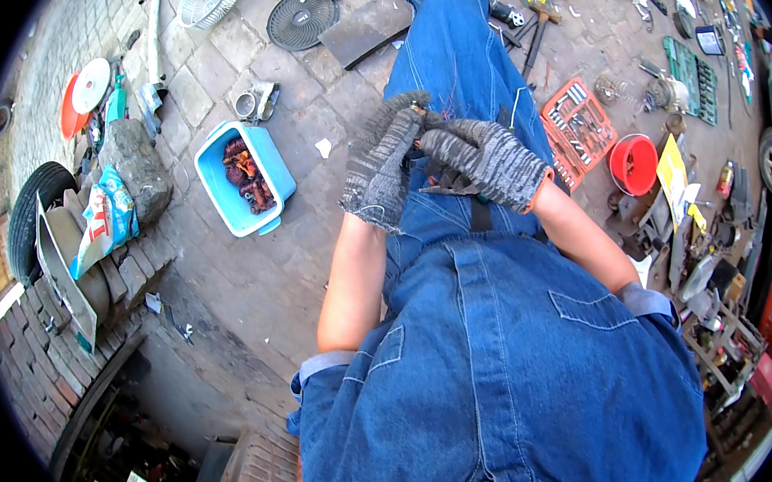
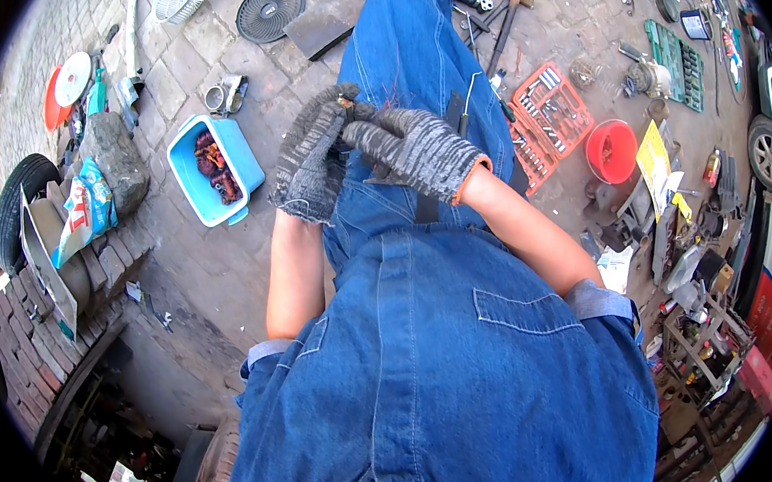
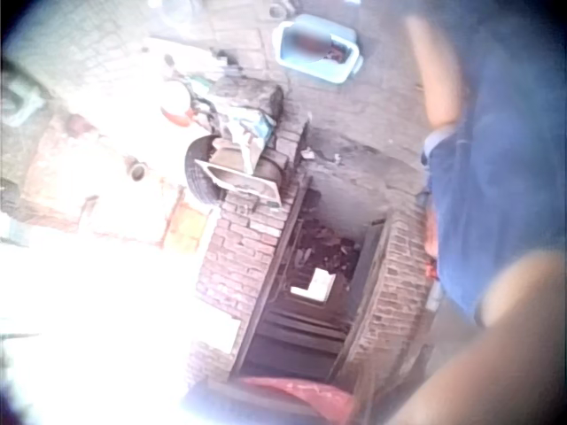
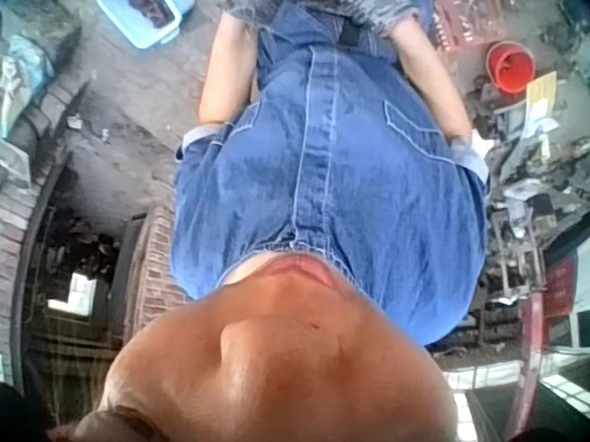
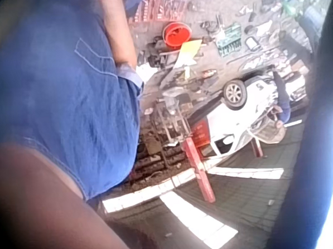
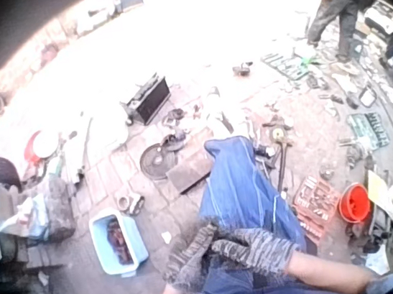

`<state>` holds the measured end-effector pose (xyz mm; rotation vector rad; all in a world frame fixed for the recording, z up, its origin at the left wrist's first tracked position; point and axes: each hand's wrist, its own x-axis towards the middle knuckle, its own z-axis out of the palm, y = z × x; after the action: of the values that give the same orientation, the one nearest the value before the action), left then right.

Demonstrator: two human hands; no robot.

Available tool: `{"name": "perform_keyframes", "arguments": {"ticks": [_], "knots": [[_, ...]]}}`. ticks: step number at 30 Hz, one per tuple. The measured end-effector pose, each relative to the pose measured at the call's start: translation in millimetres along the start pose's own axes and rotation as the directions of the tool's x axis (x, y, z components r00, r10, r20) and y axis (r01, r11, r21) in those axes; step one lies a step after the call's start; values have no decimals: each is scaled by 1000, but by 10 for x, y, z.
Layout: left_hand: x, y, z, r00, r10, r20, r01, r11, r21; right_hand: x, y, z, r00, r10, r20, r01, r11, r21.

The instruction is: The person sits on the ground and uses pliers to strip and twist copper wires attached to a small cylindrical component. They repeatedly manipulate the wires and the component, occasionally using a screwdriver to adjust internal parts.

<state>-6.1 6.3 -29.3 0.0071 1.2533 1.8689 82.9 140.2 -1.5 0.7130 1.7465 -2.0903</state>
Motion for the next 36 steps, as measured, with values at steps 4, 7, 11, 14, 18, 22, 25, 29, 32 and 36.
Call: {"name": "perform_keyframes", "arguments": {"ticks": [4, 7, 11, 14, 18, 22, 25, 29, 32, 36], "knots": [[-53, 56, 62, 1000, -11, 6, 11, 999, 50, 58, 164, 45, 961, -268, -75, 229, 915, -332], [-95, 135, 105, 999, -40, 30, 41, 999, -27, -24, 85, 60, 921, -372, -117, 227, 754, -616], [-170, 180, 163, 997, -16, 76, 22, 997, -74, -121, -5, 100, 840, -535, -95, 264, 554, -790], [-183, 92, 135, 992, 96, 85, -95, 995, -15, -177, -47, 105, 798, -602, -31, 307, 450, -839], [-193, 44, 131, 973, 213, 88, -214, 977, 12, -200, -54, 126, 897, -429, -108, 340, 825, -452], [-233, 101, 203, 989, 130, 71, -114, 975, -188, -286, -179, 119, 979, -194, -54, 192, 980, -47], [-288, 174, 245, 988, 110, 106, -71, 947, -313, -316, -154, 114, 986, -167, -3, 164, 964, 209], [-302, 228, 179, 975, 126, 182, -77, 963, -257, -289, -152, 72, 991, -131, 37, 116, 958, 261], [-303, 208, 111, 966, 167, 198, -161, 986, -46, -287, -108, 61, 995, -90, 33, 75, 947, 312], [-357, 118, 160, 932, 354, 78, -355, 848, 395, -319, -105, 97, 997, -71, -2, 69, 959, 274]]}}
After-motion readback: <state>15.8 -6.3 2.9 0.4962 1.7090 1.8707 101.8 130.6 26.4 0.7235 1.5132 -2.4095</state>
